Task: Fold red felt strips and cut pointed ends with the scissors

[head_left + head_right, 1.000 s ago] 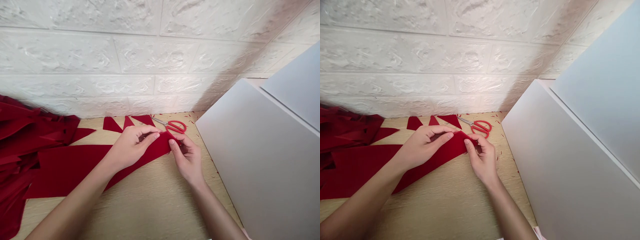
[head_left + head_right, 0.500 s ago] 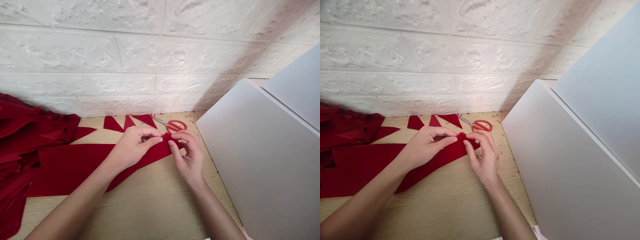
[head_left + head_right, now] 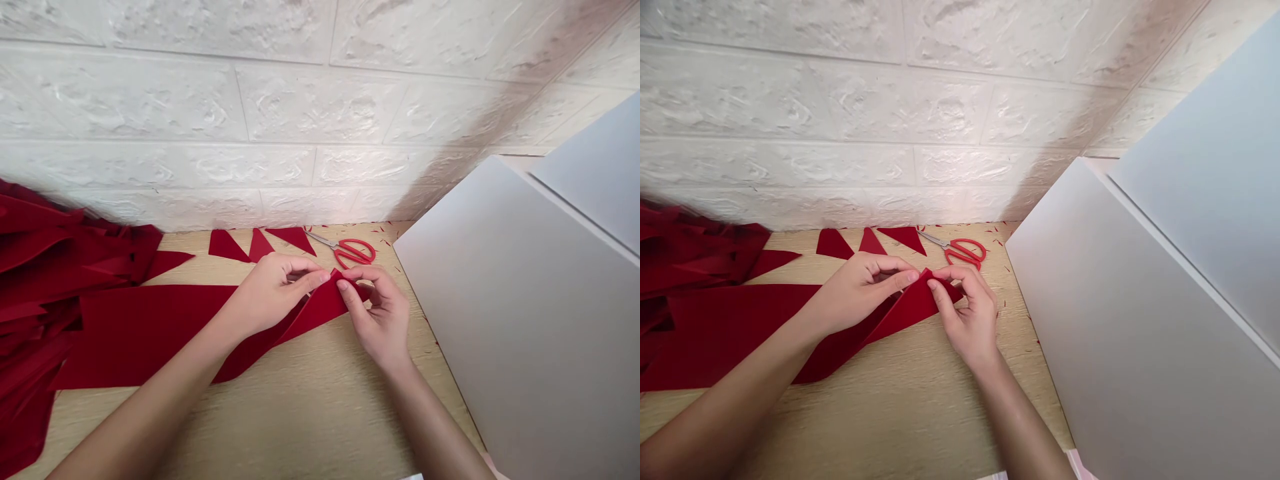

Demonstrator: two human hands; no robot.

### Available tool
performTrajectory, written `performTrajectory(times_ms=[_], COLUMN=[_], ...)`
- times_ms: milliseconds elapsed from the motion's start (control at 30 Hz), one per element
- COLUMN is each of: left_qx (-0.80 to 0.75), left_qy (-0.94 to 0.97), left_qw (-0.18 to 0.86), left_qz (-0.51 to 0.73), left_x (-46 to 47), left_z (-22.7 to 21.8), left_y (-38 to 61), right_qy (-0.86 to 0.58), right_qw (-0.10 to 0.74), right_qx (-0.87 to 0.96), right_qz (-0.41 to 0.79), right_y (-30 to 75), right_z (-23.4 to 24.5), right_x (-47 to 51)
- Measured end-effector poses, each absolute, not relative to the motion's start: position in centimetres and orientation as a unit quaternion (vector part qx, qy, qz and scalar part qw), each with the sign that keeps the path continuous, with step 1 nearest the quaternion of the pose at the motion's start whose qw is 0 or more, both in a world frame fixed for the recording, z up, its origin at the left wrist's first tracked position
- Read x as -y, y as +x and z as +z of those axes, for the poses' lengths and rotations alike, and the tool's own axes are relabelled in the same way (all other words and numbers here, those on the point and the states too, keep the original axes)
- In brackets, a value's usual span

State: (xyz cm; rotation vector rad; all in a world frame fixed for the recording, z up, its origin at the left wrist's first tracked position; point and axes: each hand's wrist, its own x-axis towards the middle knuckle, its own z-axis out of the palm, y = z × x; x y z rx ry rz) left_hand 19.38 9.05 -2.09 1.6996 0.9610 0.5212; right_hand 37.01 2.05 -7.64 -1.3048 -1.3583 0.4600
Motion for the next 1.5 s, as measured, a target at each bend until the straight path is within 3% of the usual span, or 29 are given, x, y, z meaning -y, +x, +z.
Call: performTrajectory(times_ms=[667,1500], left_qx=[-0.404,-0.403], left_qy=[0.685,0.684], left_qw=[0.564,0.576], left_qz=[0.223,0.194], left_x=[-9.2,-9.0], left_z=[-2.5,-2.7], left_y=[19.3,19.4], right_qy=[-0.558,-0.550], right_qw=[0.535,0.565], right_qx=[0.605,0.567], right_qz=[0.193,0.238], right_y=[36.9,37.1], right_z=[-7.5,-6.6], right_x=[-1.9,-2.3])
